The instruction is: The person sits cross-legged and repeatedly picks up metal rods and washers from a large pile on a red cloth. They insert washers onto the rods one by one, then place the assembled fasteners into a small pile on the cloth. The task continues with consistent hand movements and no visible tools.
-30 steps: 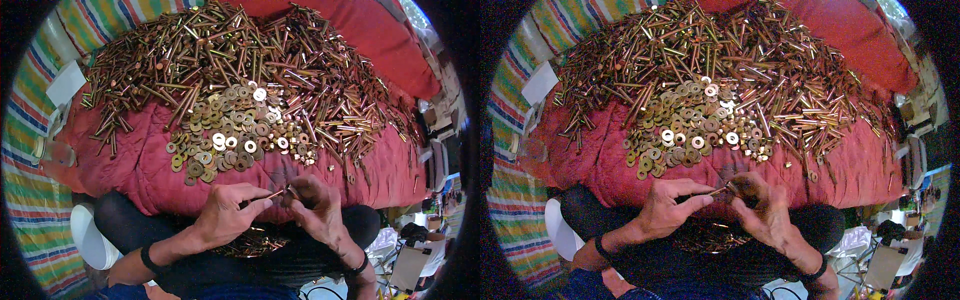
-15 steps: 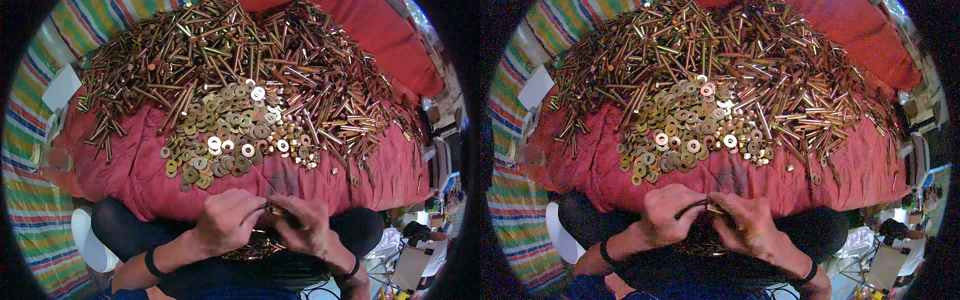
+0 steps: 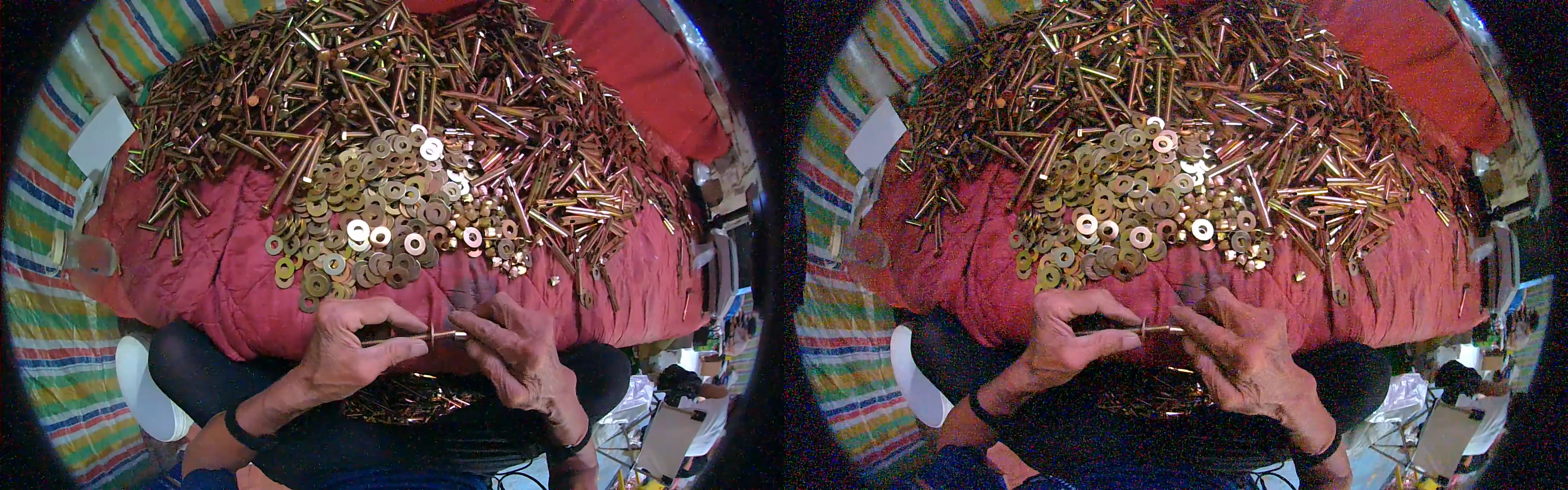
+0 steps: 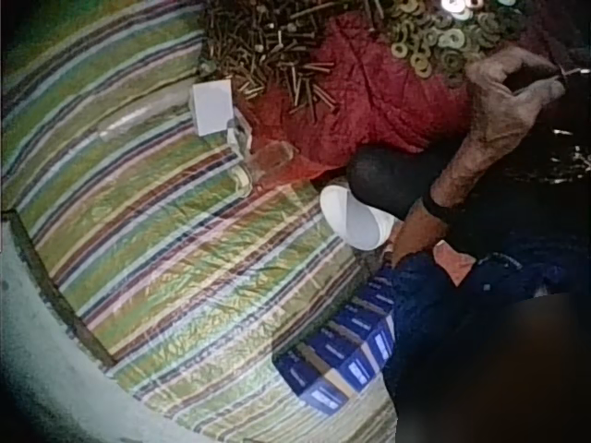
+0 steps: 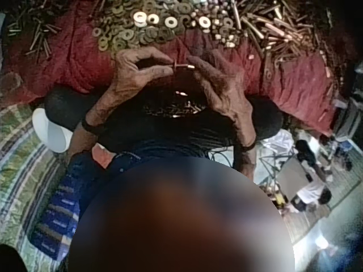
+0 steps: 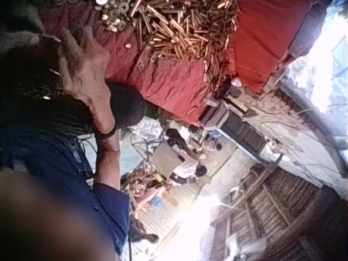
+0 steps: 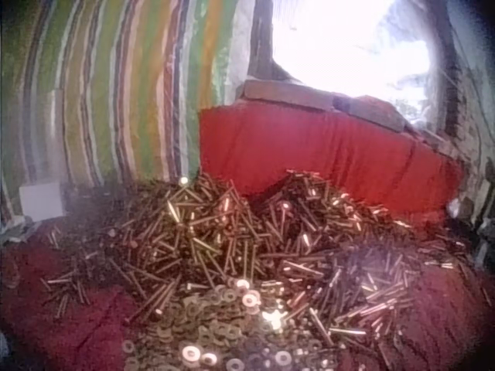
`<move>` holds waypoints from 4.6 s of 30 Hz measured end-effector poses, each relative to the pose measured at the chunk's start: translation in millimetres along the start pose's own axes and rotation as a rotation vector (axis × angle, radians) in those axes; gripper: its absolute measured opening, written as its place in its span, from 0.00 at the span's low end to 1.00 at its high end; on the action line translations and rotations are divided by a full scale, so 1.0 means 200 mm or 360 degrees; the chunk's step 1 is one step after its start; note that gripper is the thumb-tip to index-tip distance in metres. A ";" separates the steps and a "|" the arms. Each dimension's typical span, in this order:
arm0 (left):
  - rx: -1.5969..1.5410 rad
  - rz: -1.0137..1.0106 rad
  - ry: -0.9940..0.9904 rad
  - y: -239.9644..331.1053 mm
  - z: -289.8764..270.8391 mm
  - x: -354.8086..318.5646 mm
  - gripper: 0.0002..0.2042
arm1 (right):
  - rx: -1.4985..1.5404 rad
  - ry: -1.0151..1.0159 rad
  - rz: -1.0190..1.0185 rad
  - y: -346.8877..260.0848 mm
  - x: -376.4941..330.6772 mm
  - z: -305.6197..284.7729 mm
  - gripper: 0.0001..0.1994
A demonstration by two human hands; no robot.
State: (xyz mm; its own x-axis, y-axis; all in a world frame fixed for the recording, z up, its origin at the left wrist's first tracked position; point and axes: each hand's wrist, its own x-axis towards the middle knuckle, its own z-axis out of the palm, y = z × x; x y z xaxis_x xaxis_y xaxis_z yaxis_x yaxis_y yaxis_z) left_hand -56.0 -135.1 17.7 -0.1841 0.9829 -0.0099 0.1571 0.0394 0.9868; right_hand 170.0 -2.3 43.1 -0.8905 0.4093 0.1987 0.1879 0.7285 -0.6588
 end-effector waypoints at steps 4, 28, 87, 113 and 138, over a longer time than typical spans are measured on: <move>0.0004 0.0079 -0.0111 0.00 0.00 0.01 0.06 | 0.0135 0.0006 0.0018 -0.03 0.00 0.00 0.18; -0.0681 -0.0670 -0.0338 0.07 0.06 -0.01 0.13 | -0.0233 0.0468 0.0064 0.12 0.24 0.12 0.18; -0.0170 0.0111 0.0088 0.06 -0.07 -0.02 0.08 | 0.0752 0.0087 0.0836 -0.13 0.18 0.01 0.30; -0.0707 -0.0482 -0.0049 0.06 -0.10 -0.01 0.09 | -0.0071 0.0022 -0.0099 -0.12 0.21 -0.01 0.17; 0.1679 0.0494 0.1078 -0.20 -0.53 0.37 0.12 | -0.1319 0.0371 0.0274 0.44 0.34 -0.20 0.28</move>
State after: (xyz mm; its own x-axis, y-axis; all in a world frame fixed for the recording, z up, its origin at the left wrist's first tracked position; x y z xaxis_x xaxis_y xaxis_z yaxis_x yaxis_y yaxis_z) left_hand -179.5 -83.8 -4.6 -0.4058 0.7019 0.5853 0.9105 0.2546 0.3259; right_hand 142.2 111.5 26.8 -0.7319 0.5860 0.3479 0.6328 0.7738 0.0277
